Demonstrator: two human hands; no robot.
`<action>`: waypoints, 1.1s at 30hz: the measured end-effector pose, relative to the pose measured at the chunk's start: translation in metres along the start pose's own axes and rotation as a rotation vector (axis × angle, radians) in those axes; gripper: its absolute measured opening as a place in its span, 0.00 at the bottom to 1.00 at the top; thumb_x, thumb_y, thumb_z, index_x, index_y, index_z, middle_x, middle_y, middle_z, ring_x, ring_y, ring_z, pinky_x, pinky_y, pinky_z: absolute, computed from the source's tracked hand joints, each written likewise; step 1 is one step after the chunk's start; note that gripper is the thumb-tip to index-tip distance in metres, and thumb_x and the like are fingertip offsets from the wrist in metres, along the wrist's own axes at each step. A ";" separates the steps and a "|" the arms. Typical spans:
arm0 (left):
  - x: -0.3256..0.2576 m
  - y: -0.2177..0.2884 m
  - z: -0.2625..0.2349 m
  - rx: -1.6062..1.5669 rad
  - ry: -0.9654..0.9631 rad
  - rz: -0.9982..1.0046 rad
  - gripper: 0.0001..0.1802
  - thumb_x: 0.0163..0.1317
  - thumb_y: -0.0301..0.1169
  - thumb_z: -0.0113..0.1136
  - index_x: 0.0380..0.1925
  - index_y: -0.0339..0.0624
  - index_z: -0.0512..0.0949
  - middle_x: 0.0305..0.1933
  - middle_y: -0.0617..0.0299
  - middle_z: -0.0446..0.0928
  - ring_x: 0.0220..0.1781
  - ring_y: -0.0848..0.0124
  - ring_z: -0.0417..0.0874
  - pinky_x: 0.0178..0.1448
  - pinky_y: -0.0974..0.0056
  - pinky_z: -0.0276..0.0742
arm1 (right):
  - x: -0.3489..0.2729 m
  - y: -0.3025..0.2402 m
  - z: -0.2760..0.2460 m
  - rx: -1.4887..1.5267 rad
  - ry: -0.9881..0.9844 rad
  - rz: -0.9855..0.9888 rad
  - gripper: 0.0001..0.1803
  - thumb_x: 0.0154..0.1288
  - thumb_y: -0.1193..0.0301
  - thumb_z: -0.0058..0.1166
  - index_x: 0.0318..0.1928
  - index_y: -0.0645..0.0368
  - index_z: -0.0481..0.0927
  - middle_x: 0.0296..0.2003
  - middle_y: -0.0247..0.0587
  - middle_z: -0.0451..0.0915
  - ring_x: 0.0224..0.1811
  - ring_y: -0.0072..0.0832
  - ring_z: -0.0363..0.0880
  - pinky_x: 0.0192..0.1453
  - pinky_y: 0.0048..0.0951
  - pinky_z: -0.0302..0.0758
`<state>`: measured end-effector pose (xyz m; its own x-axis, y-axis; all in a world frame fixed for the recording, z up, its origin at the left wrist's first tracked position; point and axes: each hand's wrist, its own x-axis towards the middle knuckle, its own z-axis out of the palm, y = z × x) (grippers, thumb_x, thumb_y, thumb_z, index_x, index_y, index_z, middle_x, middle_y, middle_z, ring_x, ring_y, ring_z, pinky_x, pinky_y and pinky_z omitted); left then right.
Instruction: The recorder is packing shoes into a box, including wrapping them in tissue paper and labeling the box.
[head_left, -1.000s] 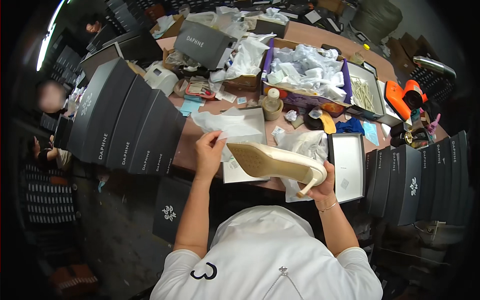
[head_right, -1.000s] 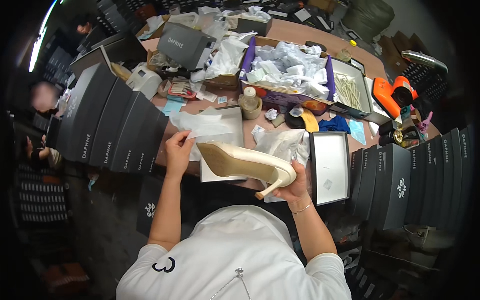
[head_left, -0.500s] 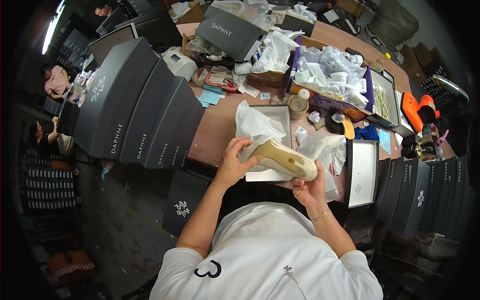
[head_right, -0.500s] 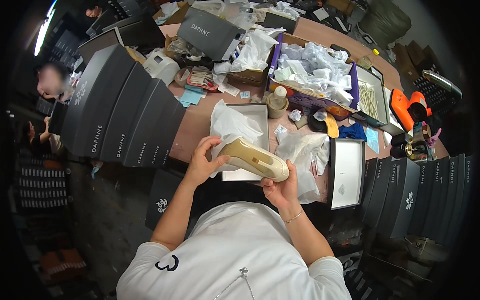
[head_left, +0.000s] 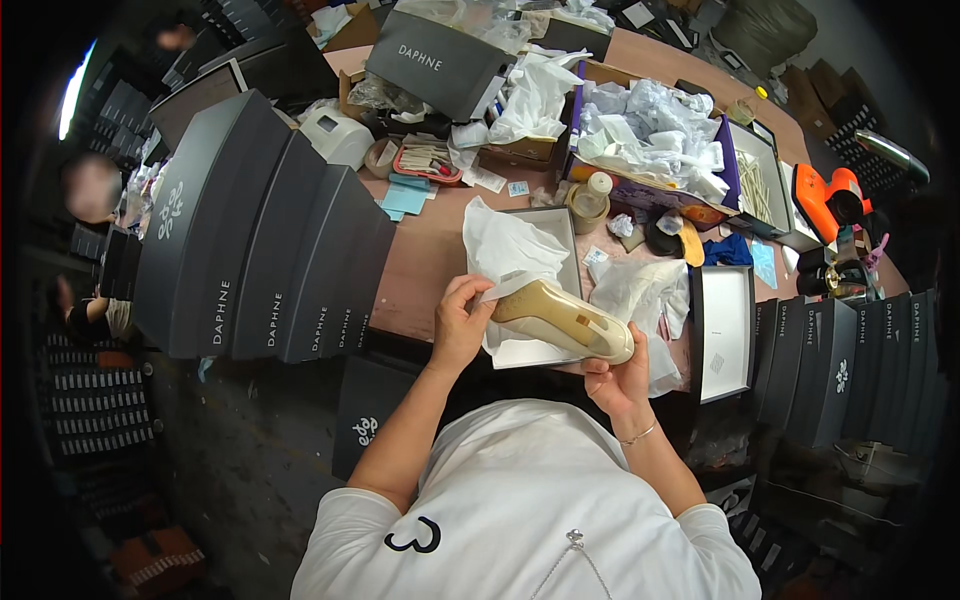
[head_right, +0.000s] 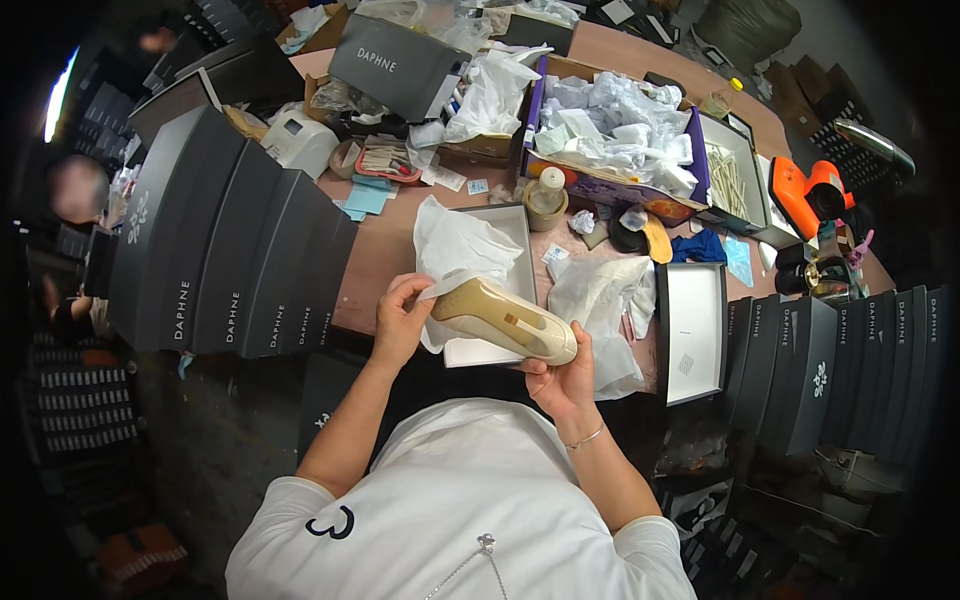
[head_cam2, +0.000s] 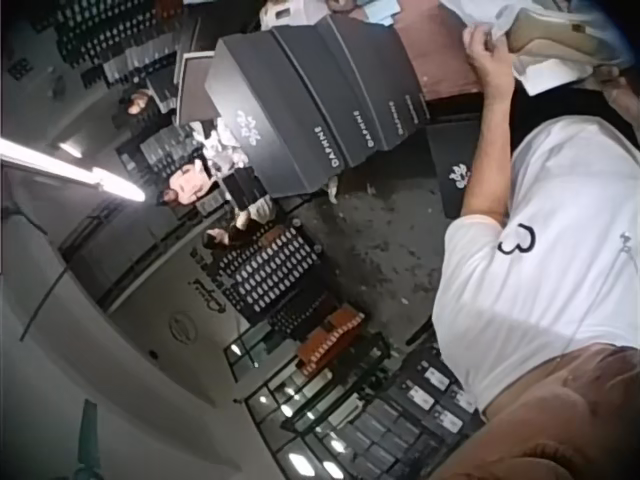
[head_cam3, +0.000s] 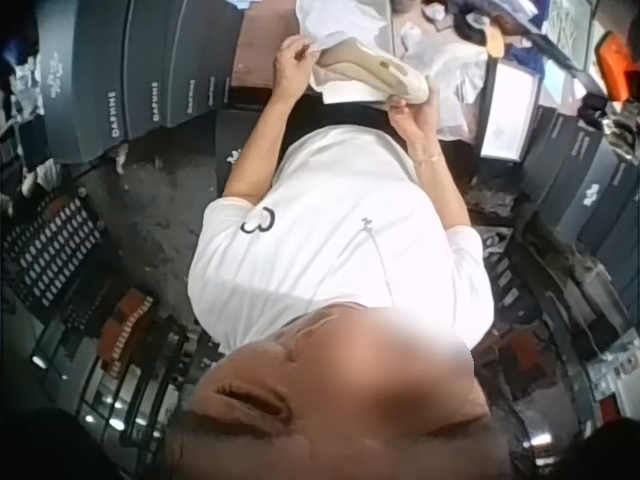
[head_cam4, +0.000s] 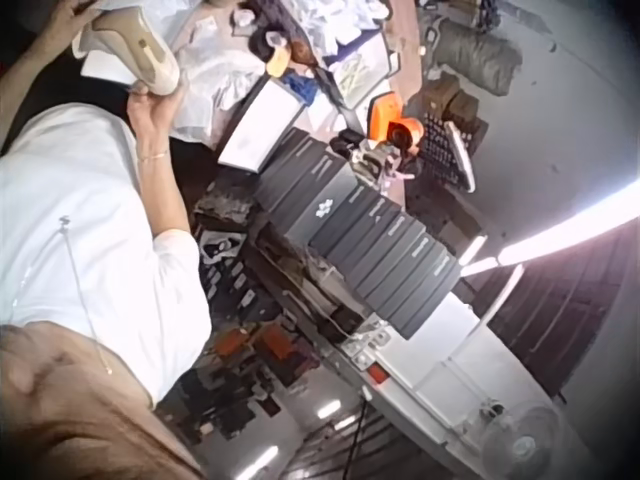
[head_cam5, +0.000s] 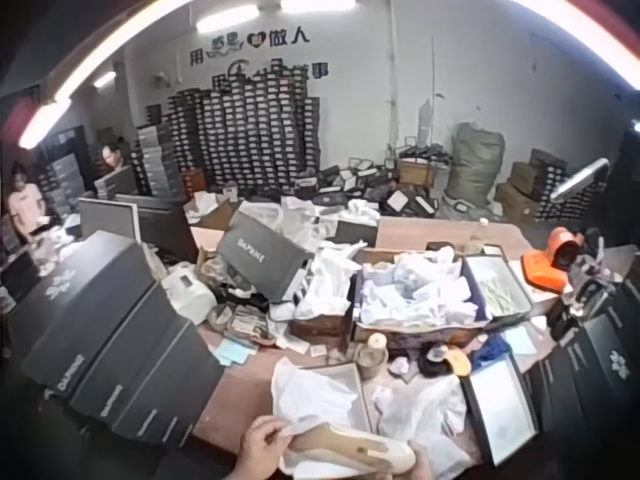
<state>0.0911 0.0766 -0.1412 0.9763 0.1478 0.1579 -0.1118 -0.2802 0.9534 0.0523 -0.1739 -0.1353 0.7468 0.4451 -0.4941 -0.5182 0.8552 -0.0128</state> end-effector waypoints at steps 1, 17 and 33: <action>0.001 0.005 -0.001 0.064 0.055 0.085 0.07 0.60 0.23 0.61 0.38 0.34 0.80 0.38 0.61 0.76 0.39 0.70 0.78 0.46 0.68 0.73 | 0.000 -0.001 0.002 0.011 -0.015 0.018 0.28 0.66 0.47 0.47 0.52 0.57 0.77 0.43 0.43 0.81 0.24 0.25 0.73 0.19 0.16 0.72; -0.010 0.113 0.002 0.232 -0.147 0.616 0.22 0.43 0.20 0.65 0.44 0.40 0.83 0.27 0.62 0.72 0.26 0.66 0.74 0.29 0.64 0.73 | -0.009 -0.007 0.042 -0.350 -0.214 0.090 0.32 0.65 0.52 0.56 0.62 0.57 0.67 0.48 0.43 0.75 0.41 0.36 0.75 0.42 0.31 0.75; -0.048 0.090 0.049 0.029 -0.373 0.471 0.21 0.54 0.19 0.61 0.50 0.39 0.79 0.27 0.57 0.73 0.26 0.62 0.77 0.31 0.64 0.75 | 0.024 0.021 0.020 -1.548 -0.299 -0.400 0.22 0.70 0.69 0.47 0.62 0.62 0.69 0.62 0.49 0.68 0.67 0.38 0.64 0.70 0.38 0.62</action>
<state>0.0435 -0.0025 -0.0756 0.8228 -0.3400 0.4553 -0.5478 -0.2613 0.7948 0.0678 -0.1401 -0.1299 0.8835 0.4633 -0.0694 -0.0443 -0.0650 -0.9969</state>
